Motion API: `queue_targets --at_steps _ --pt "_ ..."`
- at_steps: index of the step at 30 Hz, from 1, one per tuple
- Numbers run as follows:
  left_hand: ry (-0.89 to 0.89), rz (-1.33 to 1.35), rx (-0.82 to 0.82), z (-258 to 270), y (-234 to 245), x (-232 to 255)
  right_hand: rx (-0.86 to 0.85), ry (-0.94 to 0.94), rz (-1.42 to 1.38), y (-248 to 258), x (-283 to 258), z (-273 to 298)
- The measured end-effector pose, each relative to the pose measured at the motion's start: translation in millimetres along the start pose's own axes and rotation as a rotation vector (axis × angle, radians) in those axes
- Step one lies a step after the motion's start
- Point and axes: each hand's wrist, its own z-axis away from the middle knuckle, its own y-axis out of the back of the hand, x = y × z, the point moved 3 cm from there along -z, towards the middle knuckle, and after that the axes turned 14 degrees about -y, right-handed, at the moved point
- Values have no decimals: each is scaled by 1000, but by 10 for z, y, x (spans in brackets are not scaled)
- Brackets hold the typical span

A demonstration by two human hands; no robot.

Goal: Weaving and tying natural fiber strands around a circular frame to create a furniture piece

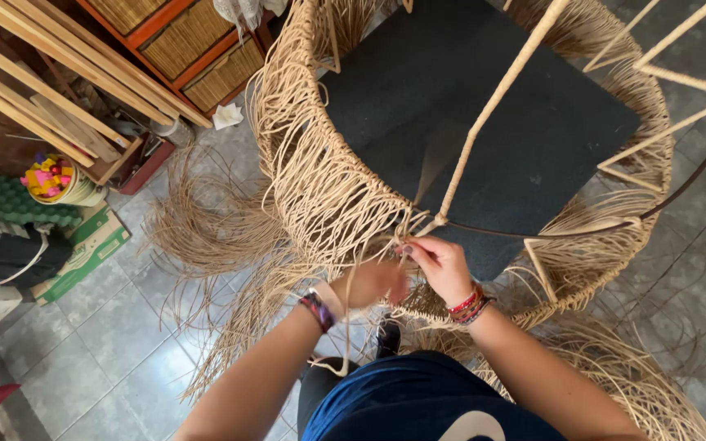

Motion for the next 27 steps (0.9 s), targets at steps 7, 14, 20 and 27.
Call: queue_targets --at_steps 7,14,20,27 --pt "332 -229 -63 -36 -19 117 16 -41 3 19 202 0" --pt "128 -350 3 -33 33 31 28 -32 -5 22 229 -15" --pt "40 -673 -251 53 18 79 21 -66 -97 -11 39 -47" --pt "-188 -1058 254 -112 266 -63 -82 -160 -295 -240 395 88"
